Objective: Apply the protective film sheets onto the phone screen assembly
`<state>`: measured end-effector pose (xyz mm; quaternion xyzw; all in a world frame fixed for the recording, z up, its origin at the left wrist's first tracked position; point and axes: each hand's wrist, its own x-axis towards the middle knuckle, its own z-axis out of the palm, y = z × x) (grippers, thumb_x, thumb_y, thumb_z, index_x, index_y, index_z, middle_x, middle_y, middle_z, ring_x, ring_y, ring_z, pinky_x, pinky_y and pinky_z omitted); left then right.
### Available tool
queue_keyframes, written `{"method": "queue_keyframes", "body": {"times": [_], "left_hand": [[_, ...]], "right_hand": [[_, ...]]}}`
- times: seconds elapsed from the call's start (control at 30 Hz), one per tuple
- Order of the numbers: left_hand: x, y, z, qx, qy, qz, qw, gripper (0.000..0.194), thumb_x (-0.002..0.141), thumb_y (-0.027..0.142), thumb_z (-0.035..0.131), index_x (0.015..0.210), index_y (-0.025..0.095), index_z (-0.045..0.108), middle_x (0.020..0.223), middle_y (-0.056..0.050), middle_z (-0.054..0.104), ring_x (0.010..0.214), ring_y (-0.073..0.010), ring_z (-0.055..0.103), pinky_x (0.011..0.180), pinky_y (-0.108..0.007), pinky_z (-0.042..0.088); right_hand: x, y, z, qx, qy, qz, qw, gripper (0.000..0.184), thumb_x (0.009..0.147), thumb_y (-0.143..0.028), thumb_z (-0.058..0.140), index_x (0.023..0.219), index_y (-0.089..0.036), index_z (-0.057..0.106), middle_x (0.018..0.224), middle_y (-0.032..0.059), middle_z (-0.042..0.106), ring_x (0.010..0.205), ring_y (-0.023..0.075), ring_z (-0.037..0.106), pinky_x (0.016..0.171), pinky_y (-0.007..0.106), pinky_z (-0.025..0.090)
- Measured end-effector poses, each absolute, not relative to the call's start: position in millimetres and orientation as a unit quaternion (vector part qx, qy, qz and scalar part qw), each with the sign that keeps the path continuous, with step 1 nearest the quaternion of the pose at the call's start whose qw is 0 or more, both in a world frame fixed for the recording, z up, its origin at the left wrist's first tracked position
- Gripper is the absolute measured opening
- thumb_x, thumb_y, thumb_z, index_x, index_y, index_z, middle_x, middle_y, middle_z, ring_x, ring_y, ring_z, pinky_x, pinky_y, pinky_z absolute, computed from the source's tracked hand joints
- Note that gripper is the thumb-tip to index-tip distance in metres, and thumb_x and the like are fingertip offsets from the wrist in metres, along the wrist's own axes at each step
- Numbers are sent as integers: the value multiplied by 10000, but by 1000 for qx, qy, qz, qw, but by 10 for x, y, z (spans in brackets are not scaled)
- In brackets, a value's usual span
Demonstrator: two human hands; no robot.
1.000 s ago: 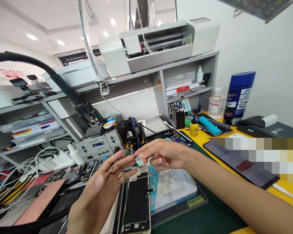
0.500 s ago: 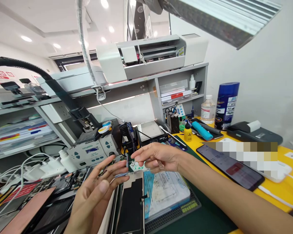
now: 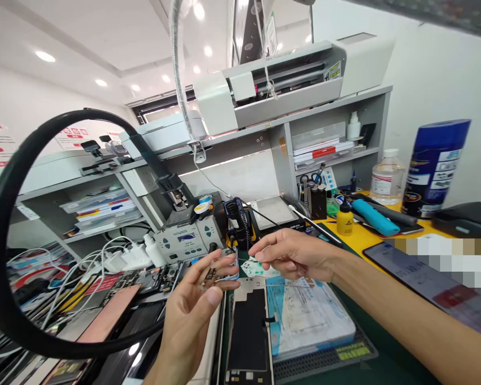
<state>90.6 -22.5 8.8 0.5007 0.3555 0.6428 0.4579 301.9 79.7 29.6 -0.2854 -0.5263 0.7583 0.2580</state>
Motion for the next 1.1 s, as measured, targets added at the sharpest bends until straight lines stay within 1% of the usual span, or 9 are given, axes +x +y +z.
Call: {"method": "queue_keyframes", "body": {"times": [0.1, 0.3, 0.4, 0.5, 0.57, 0.7, 0.87, 0.97, 1.1], "left_hand": [[901, -230, 88, 512, 351, 637, 458, 579, 773, 400, 823, 1272, 183, 626, 1246, -169, 698, 1060, -291, 663, 881, -419, 539], [916, -227, 93, 506, 351, 658, 433, 577, 772, 393, 826, 1273, 194, 621, 1260, -159, 689, 1048, -280, 662, 859, -400, 545], [908, -214, 100, 500, 355, 667, 423, 564, 789, 379, 813, 1284, 200, 610, 1283, -157, 672, 1057, -279, 660, 849, -399, 548], [880, -194, 123, 485, 368, 672, 422, 559, 809, 375, 796, 1302, 203, 596, 1319, -153, 651, 1080, -275, 656, 867, -401, 545], [858, -175, 145, 467, 381, 679, 420, 574, 812, 381, 791, 1317, 204, 583, 1348, -153, 634, 1088, -274, 658, 863, -399, 553], [815, -130, 177, 444, 398, 688, 415, 619, 803, 404, 789, 1344, 196, 571, 1391, -166, 608, 1080, -283, 675, 811, -389, 586], [773, -77, 171, 438, 416, 680, 416, 588, 814, 418, 774, 1318, 170, 598, 1383, -176, 618, 1057, -295, 695, 767, -378, 597], [759, -55, 171, 431, 413, 684, 420, 569, 825, 398, 767, 1315, 165, 595, 1379, -163, 624, 1029, -268, 699, 744, -355, 599], [754, -46, 187, 399, 410, 682, 455, 582, 835, 377, 762, 1334, 147, 570, 1380, -163, 625, 1009, -246, 692, 709, -334, 605]], "right_hand": [[3014, 793, 285, -291, -527, 754, 263, 285, 767, -262, 859, 988, -128, 737, 697, -7, 654, 383, 0, 321, 333, 123, 254], [3008, 797, 279, -306, -504, 753, 292, 267, 890, -359, 739, 1039, -137, 737, 745, -2, 635, 436, 27, 441, 353, 124, 335], [3011, 822, 278, -310, -488, 763, 290, 262, 915, -336, 681, 1079, -136, 721, 775, 10, 657, 466, 65, 537, 368, 158, 423], [3029, 846, 281, -306, -477, 775, 279, 259, 955, -294, 589, 1106, -113, 698, 812, 48, 698, 521, 128, 649, 409, 217, 524], [3048, 853, 293, -300, -473, 780, 280, 264, 965, -262, 553, 1131, -104, 683, 833, 74, 721, 561, 162, 696, 441, 244, 565], [3077, 841, 342, -288, -474, 772, 310, 260, 940, -195, 566, 1153, -102, 682, 850, 81, 740, 594, 180, 724, 479, 253, 593], [3085, 796, 396, -269, -480, 749, 370, 282, 910, -162, 578, 1167, -106, 682, 944, 111, 759, 647, 195, 730, 510, 271, 595], [3093, 779, 416, -249, -490, 736, 394, 313, 842, -157, 610, 1139, -109, 699, 999, 130, 752, 718, 220, 740, 549, 290, 600], [3100, 782, 419, -222, -526, 710, 412, 344, 744, -182, 680, 1074, -105, 735, 1050, 143, 734, 824, 271, 746, 596, 315, 602]]}}
